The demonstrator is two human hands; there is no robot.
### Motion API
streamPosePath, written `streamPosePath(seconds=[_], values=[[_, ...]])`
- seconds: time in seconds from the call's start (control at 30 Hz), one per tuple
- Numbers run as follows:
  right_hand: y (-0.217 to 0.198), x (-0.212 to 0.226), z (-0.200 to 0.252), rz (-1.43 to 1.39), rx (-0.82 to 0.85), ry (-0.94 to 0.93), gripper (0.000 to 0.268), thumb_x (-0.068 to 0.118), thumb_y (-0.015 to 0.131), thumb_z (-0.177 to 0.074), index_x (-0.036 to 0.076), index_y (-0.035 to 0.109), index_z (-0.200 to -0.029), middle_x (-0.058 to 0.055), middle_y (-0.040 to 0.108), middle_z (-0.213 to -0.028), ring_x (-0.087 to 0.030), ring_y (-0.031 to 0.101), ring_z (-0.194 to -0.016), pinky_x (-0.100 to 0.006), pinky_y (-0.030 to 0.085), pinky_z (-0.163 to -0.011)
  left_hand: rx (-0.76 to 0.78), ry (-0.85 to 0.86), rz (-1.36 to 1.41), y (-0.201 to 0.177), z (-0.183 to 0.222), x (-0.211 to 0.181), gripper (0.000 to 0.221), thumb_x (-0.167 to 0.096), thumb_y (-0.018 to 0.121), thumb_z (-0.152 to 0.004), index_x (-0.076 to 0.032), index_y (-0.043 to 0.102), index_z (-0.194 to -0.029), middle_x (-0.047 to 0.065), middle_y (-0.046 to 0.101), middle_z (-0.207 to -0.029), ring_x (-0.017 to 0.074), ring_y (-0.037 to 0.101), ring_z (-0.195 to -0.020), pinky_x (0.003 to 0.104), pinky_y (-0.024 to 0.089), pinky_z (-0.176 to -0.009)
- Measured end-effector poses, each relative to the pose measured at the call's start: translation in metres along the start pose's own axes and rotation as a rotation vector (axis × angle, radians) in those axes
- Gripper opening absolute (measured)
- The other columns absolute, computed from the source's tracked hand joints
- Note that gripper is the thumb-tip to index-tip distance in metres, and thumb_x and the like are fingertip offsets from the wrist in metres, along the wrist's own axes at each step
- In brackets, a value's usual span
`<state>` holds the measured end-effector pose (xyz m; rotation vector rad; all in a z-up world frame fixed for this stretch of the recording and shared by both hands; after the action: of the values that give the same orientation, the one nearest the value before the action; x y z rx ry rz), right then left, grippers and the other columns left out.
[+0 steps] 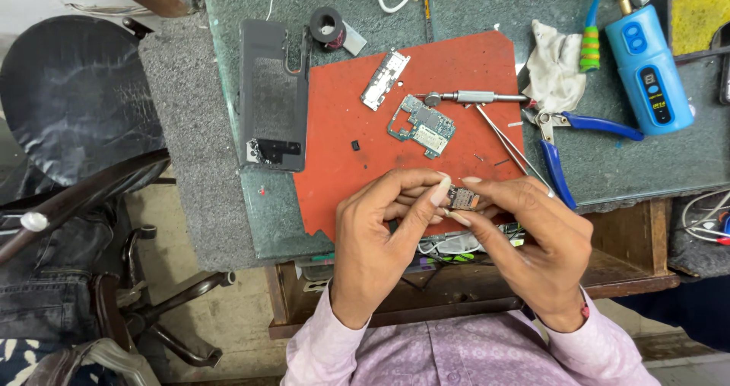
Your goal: The person uses tweezers and pliers to remove small components from a disassembled electronic device. They carefully manipulate the tiny parts on a red work mat, occasionally picking up and inspecting the components before placing them back down.
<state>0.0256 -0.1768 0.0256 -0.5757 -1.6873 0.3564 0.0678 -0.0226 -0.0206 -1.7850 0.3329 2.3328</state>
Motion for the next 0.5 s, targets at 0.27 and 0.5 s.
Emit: streamPosePath(seconds=[0.27,0.5], values=[[-0.007,-0.001,0.009,0.002,-0.036,-0.008,0.037,-0.001,0.086,-0.081,-0.003,0.071,-0.115,-0.011,0.073,-0.095,-0.017,0.071,-0.084,-0.026,0.054,-0.073,0.045,-0.101,0.188,0.005,0.007,0.012,0.024,-0.011,0.068,-0.101,0.005,0.071,-0.118,0.009,0.076,-0.098,0.0122,0.076,-0.085,0.024,0.064,-0.077],[-0.011,0.000,0.016,-0.033,-0.074,-0.026,0.038,0.001,0.088,-0.081,-0.004,0.070,-0.114,-0.011,0.072,-0.093,-0.016,0.069,-0.079,-0.025,0.051,-0.070,0.072,-0.092,0.197,0.007,0.013,0.011,0.024,-0.011,0.067,-0.101,0.004,0.070,-0.120,0.009,0.077,-0.099,0.0110,0.075,-0.086,0.023,0.063,-0.078]])
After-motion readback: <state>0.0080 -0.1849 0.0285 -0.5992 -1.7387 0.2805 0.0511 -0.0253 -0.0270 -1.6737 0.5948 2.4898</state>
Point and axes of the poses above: each hand's wrist, its own z-axis away from the middle knuckle, its own y-axis out of the palm, x = y × z, the point moved 8 cm from there along -z, towards the middle knuckle
